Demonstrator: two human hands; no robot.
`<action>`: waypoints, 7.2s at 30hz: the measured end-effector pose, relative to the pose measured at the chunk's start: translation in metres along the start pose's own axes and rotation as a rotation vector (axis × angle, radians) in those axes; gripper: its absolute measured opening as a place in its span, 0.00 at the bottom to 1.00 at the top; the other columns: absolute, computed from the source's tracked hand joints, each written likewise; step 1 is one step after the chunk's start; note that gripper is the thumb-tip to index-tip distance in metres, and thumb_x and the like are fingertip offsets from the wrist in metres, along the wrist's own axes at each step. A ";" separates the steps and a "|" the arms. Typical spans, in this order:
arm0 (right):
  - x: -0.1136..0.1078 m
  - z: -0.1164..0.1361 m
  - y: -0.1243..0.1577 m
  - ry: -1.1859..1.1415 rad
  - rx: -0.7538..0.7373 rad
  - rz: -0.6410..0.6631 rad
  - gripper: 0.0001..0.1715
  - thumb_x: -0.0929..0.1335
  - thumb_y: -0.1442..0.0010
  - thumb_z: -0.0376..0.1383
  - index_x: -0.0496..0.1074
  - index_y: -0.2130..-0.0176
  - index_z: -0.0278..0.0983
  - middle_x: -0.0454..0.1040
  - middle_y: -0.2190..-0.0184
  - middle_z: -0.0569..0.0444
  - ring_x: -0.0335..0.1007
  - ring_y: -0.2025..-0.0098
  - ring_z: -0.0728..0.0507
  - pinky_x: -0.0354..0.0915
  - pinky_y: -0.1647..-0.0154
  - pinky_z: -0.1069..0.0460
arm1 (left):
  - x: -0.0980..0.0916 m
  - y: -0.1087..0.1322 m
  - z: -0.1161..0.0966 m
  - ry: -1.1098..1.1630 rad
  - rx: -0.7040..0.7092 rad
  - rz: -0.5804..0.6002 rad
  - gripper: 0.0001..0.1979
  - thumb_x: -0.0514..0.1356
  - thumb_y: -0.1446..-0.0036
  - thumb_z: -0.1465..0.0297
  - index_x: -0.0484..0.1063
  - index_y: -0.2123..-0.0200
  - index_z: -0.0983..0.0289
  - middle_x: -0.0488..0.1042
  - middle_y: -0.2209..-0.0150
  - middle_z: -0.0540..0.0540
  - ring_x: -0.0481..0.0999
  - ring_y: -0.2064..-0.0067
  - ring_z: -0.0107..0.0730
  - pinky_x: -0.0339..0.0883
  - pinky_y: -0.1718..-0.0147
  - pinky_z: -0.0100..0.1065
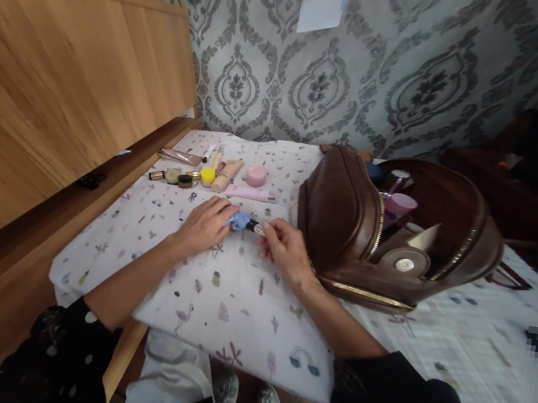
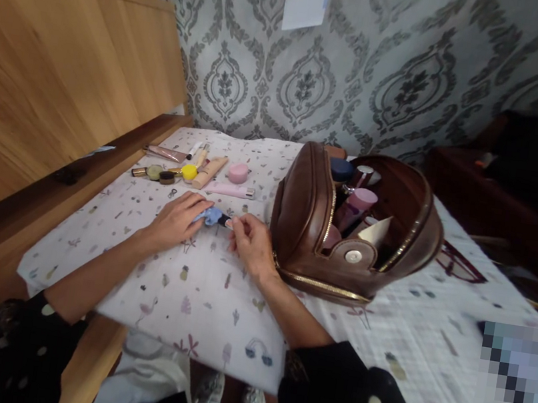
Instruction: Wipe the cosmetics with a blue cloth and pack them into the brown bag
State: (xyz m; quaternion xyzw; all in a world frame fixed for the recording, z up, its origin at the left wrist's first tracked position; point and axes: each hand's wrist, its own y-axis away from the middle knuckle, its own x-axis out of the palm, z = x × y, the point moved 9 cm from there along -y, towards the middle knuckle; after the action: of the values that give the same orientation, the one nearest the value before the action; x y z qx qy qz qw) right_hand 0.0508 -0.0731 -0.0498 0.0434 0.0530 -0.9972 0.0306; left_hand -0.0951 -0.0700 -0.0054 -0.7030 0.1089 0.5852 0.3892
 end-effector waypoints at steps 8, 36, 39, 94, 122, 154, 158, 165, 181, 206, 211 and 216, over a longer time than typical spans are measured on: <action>0.004 -0.010 0.002 -0.282 0.154 -0.014 0.30 0.76 0.58 0.58 0.67 0.72 0.37 0.74 0.78 0.55 0.67 0.81 0.51 0.56 0.84 0.57 | -0.001 0.009 0.052 0.310 -0.346 -0.224 0.13 0.54 0.37 0.72 0.67 0.50 0.64 0.74 0.55 0.59 0.73 0.52 0.42 0.67 0.51 0.42; 0.019 0.008 0.003 -0.311 0.012 0.100 0.30 0.77 0.57 0.55 0.63 0.69 0.39 0.71 0.82 0.62 0.67 0.84 0.50 0.56 0.86 0.58 | 0.047 -0.001 -0.008 1.898 -0.617 -0.022 0.20 0.75 0.57 0.67 0.75 0.60 0.65 0.77 0.66 0.52 0.75 0.66 0.30 0.67 0.64 0.31; 0.020 0.006 0.002 -0.282 0.026 0.100 0.29 0.78 0.58 0.54 0.66 0.70 0.38 0.72 0.81 0.61 0.66 0.84 0.51 0.54 0.87 0.58 | 0.039 -0.004 -0.003 1.916 -0.628 -0.092 0.21 0.75 0.58 0.68 0.75 0.60 0.64 0.77 0.64 0.53 0.76 0.65 0.30 0.69 0.64 0.31; -0.002 0.077 0.040 0.137 -0.261 -0.003 0.24 0.69 0.40 0.53 0.74 0.57 0.37 0.73 0.69 0.54 0.67 0.72 0.48 0.63 0.71 0.53 | -0.001 0.008 -0.003 1.556 -0.550 0.158 0.17 0.73 0.55 0.61 0.76 0.66 0.65 0.69 0.76 0.49 0.65 0.78 0.23 0.59 0.80 0.25; -0.160 0.094 0.165 -0.457 -0.192 -0.223 0.18 0.75 0.43 0.40 0.72 0.54 0.40 0.74 0.71 0.56 0.69 0.76 0.51 0.67 0.78 0.56 | 0.030 -0.020 -0.148 1.652 -0.404 0.786 0.22 0.74 0.58 0.60 0.78 0.62 0.67 0.74 0.74 0.52 0.73 0.77 0.27 0.67 0.80 0.25; -0.199 0.103 0.153 -0.279 -0.180 -0.353 0.18 0.76 0.46 0.43 0.77 0.57 0.38 0.79 0.70 0.53 0.74 0.71 0.46 0.69 0.75 0.53 | -0.072 -0.068 -0.205 -0.171 0.505 -0.284 0.17 0.53 0.37 0.76 0.70 0.45 0.69 0.73 0.67 0.55 0.74 0.67 0.34 0.66 0.73 0.32; -0.209 0.116 0.145 -0.199 -0.227 -0.374 0.17 0.75 0.45 0.44 0.77 0.57 0.39 0.80 0.67 0.53 0.75 0.69 0.45 0.71 0.71 0.52 | -0.071 -0.066 -0.205 -0.188 0.509 -0.327 0.17 0.54 0.38 0.78 0.70 0.46 0.70 0.72 0.68 0.54 0.73 0.68 0.34 0.64 0.73 0.33; -0.220 0.145 0.104 -0.035 -0.327 -0.349 0.20 0.75 0.44 0.46 0.75 0.57 0.36 0.79 0.64 0.51 0.74 0.68 0.46 0.71 0.70 0.51 | -0.067 -0.065 -0.202 -0.157 0.518 -0.347 0.17 0.53 0.37 0.77 0.69 0.46 0.70 0.71 0.69 0.54 0.72 0.69 0.32 0.64 0.74 0.32; -0.196 0.139 -0.025 0.546 0.030 -0.195 0.02 0.70 0.41 0.30 0.71 0.66 0.35 0.77 0.74 0.52 0.77 0.70 0.44 0.73 0.71 0.54 | -0.066 -0.064 -0.201 -0.108 0.523 -0.350 0.16 0.52 0.33 0.72 0.68 0.46 0.72 0.72 0.67 0.57 0.71 0.68 0.35 0.62 0.73 0.32; -0.174 0.130 -0.050 0.903 0.166 -0.173 0.26 0.70 0.49 0.23 0.75 0.50 0.34 0.78 0.50 0.44 0.76 0.48 0.39 0.71 0.54 0.55 | -0.065 -0.064 -0.200 -0.096 0.502 -0.354 0.16 0.51 0.33 0.71 0.68 0.46 0.70 0.72 0.67 0.56 0.72 0.67 0.34 0.64 0.72 0.33; -0.176 0.137 -0.046 0.932 0.148 -0.149 0.29 0.70 0.50 0.21 0.74 0.48 0.34 0.79 0.51 0.44 0.77 0.51 0.39 0.71 0.57 0.54 | -0.066 -0.064 -0.201 -0.098 0.507 -0.354 0.16 0.52 0.34 0.72 0.68 0.47 0.71 0.72 0.68 0.56 0.72 0.68 0.34 0.64 0.73 0.32; -0.179 0.142 -0.049 0.937 0.123 -0.111 0.30 0.70 0.53 0.18 0.75 0.50 0.34 0.81 0.60 0.48 0.78 0.55 0.40 0.72 0.61 0.54 | -0.065 -0.064 -0.200 -0.100 0.491 -0.359 0.16 0.52 0.36 0.73 0.68 0.46 0.70 0.71 0.68 0.55 0.73 0.68 0.34 0.65 0.74 0.32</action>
State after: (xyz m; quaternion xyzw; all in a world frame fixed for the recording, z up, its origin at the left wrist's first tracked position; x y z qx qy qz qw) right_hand 0.2138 -0.0296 0.1118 0.4874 0.0040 -0.8716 -0.0526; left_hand 0.0719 -0.1815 0.0832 -0.5662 0.1021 0.4972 0.6495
